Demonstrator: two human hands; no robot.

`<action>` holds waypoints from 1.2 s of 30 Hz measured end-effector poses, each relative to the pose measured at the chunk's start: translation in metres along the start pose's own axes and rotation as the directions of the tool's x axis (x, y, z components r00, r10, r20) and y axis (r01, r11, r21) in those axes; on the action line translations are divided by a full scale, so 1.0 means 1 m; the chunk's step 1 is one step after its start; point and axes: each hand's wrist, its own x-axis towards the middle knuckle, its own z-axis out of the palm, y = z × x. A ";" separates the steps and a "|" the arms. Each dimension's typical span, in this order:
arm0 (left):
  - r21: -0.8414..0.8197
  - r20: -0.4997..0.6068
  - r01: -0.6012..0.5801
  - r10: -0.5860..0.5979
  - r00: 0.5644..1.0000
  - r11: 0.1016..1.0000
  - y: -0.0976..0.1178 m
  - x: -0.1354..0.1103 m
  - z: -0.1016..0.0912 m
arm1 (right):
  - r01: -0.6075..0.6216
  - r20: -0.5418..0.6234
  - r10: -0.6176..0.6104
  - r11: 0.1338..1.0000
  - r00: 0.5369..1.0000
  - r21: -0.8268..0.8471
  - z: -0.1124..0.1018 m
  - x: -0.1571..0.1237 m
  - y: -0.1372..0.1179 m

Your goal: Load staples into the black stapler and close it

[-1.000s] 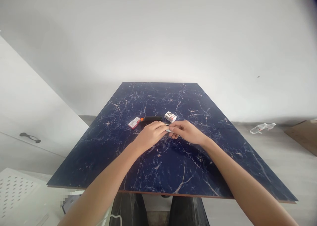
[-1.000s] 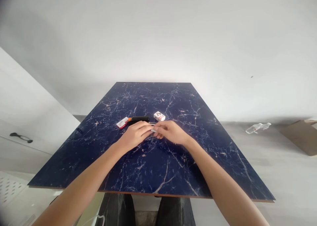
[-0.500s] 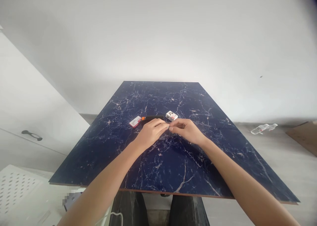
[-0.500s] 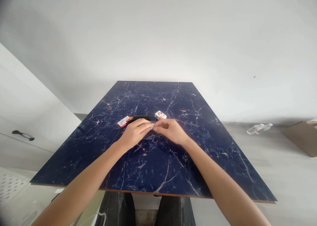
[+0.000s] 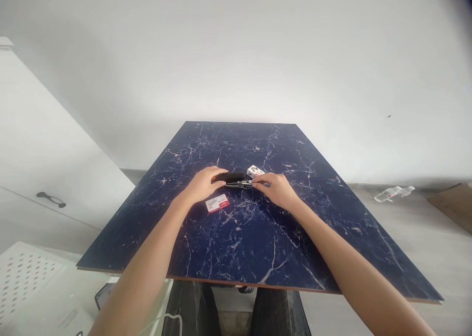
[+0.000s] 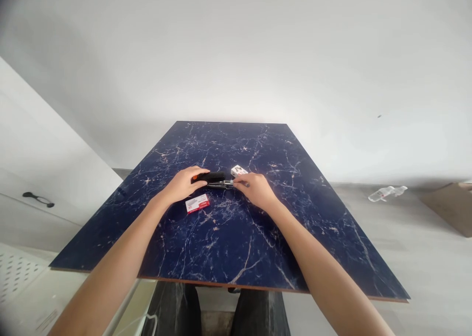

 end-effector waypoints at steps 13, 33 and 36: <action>-0.124 0.024 0.015 -0.012 1.000 0.992 0.000 -0.001 0.001 | 0.013 0.015 -0.014 0.998 1.000 0.057 0.006 0.007 0.003; 0.073 0.066 0.165 -0.170 0.983 0.984 -0.016 -0.007 -0.010 | -0.227 0.076 0.228 0.974 0.971 -0.020 -0.019 -0.013 -0.025; 0.044 0.054 0.153 -0.155 0.986 0.987 -0.014 -0.006 -0.007 | -0.225 0.075 0.226 0.974 0.971 -0.019 -0.011 -0.015 -0.034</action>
